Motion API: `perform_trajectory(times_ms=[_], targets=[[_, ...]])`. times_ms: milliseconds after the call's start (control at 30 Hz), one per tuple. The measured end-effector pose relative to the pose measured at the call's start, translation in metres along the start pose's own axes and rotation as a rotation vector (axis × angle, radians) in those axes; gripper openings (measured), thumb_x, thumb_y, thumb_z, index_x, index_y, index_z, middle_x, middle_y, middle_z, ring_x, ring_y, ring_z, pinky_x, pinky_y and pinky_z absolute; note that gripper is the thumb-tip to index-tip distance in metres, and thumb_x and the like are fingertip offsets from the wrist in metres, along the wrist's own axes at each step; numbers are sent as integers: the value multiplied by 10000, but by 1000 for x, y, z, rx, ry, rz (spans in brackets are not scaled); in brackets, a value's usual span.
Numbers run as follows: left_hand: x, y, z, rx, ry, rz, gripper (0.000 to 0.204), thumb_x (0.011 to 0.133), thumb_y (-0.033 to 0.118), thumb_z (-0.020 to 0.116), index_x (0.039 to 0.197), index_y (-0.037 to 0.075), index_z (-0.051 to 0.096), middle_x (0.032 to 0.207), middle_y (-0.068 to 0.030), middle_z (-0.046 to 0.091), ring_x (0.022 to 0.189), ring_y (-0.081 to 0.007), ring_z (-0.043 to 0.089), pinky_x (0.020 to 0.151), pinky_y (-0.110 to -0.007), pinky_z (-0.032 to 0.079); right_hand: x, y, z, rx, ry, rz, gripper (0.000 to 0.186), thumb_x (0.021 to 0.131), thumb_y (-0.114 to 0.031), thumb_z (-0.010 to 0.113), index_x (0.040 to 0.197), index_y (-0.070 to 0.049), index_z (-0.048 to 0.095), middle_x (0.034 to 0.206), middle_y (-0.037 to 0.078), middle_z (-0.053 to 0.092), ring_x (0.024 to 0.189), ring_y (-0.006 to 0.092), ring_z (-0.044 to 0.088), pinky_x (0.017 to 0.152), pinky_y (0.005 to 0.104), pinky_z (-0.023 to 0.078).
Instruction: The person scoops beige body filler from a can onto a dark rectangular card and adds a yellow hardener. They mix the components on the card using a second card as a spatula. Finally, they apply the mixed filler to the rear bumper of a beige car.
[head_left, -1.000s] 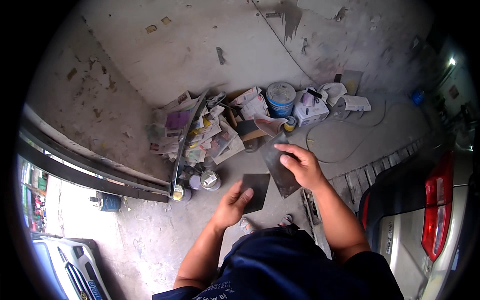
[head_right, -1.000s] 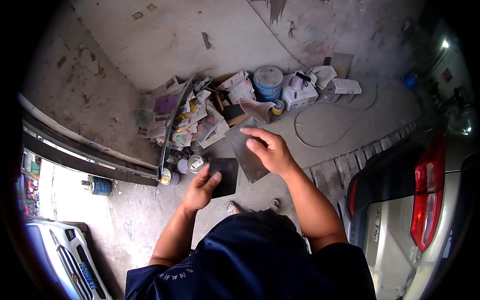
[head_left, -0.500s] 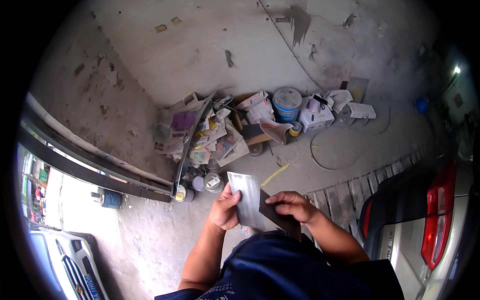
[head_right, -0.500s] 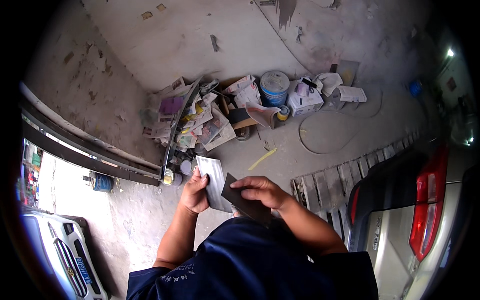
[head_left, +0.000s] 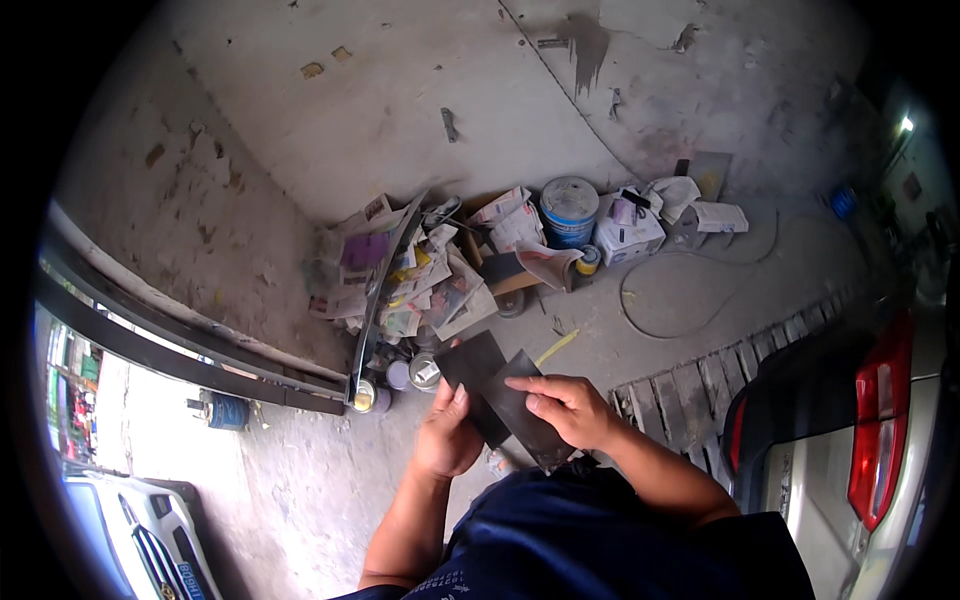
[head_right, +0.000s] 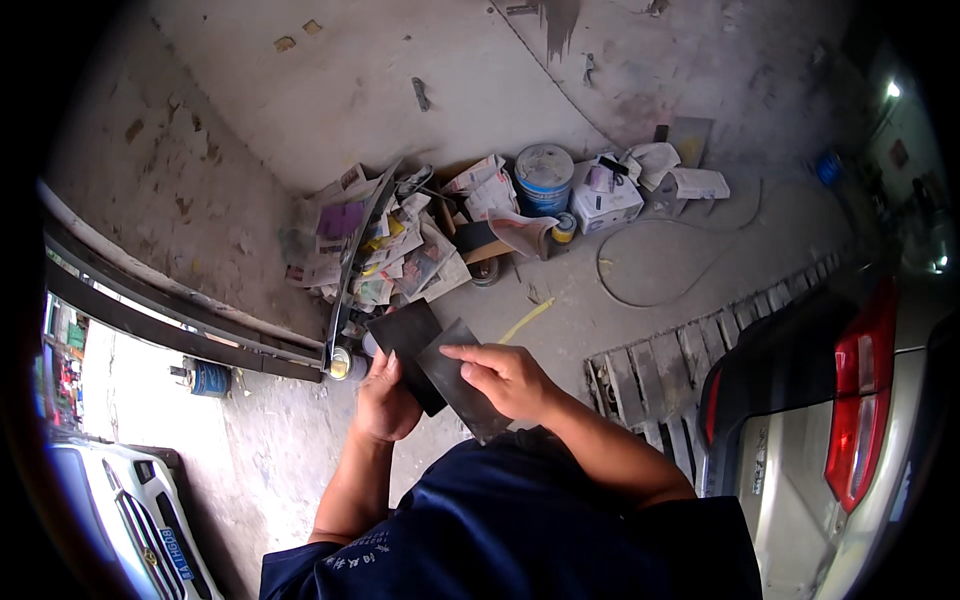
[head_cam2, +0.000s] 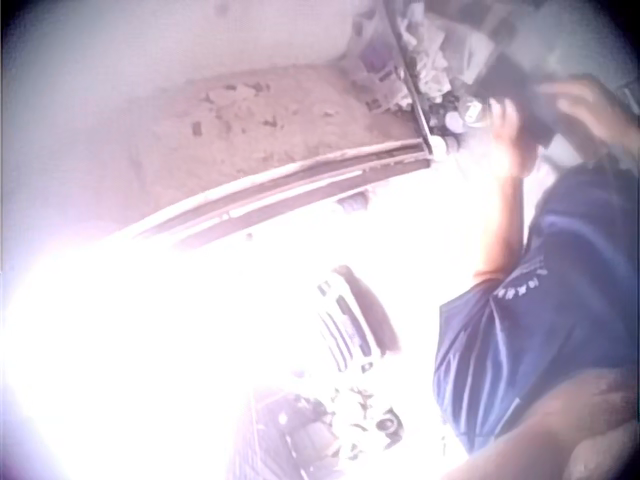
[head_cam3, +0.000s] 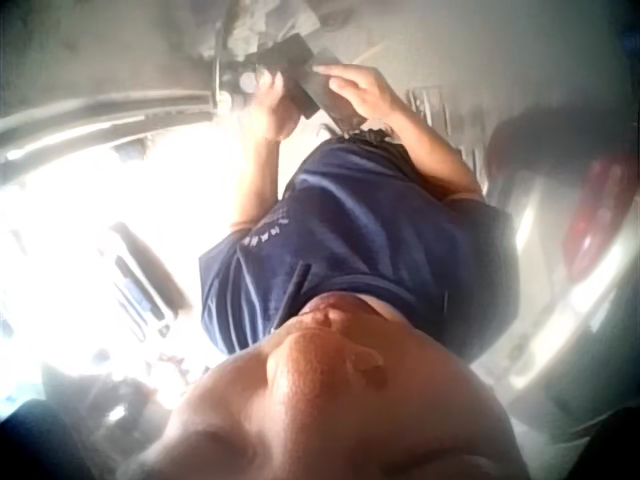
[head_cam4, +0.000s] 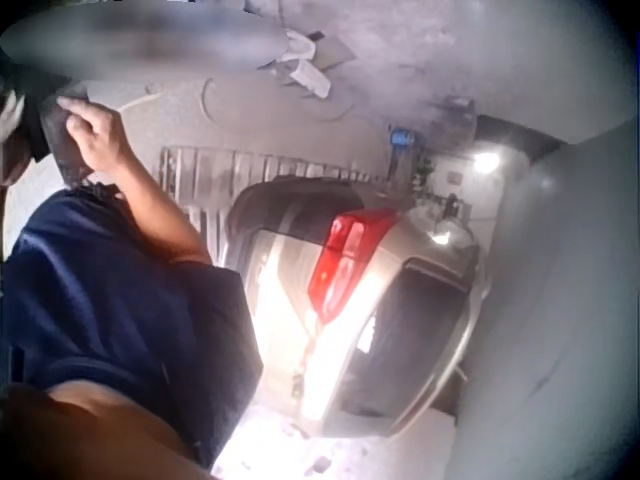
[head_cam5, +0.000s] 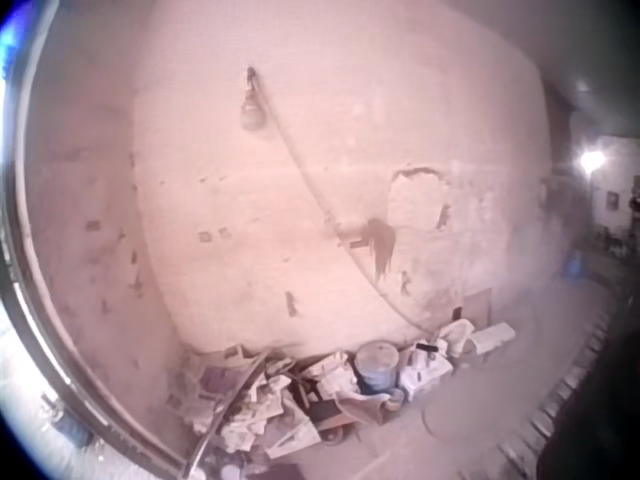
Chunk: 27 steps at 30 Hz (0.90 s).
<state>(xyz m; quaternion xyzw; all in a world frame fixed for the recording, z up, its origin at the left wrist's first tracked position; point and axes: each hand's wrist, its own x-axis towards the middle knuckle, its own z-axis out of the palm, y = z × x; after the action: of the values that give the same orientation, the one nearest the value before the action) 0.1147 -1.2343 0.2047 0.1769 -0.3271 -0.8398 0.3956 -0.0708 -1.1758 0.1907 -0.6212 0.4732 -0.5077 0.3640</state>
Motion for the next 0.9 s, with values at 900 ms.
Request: perform_trajectory(times_ms=[900], targets=[[5,9,-7,51,110,100,487,918,321,543,1305,61,405,1248,-157,518,1113,-283,551,898,-512,495,0,-6,-7,-45,35,-26,308,923,-98,526,1213,-21,593,966,90,665,851,100,591,769,241,465]])
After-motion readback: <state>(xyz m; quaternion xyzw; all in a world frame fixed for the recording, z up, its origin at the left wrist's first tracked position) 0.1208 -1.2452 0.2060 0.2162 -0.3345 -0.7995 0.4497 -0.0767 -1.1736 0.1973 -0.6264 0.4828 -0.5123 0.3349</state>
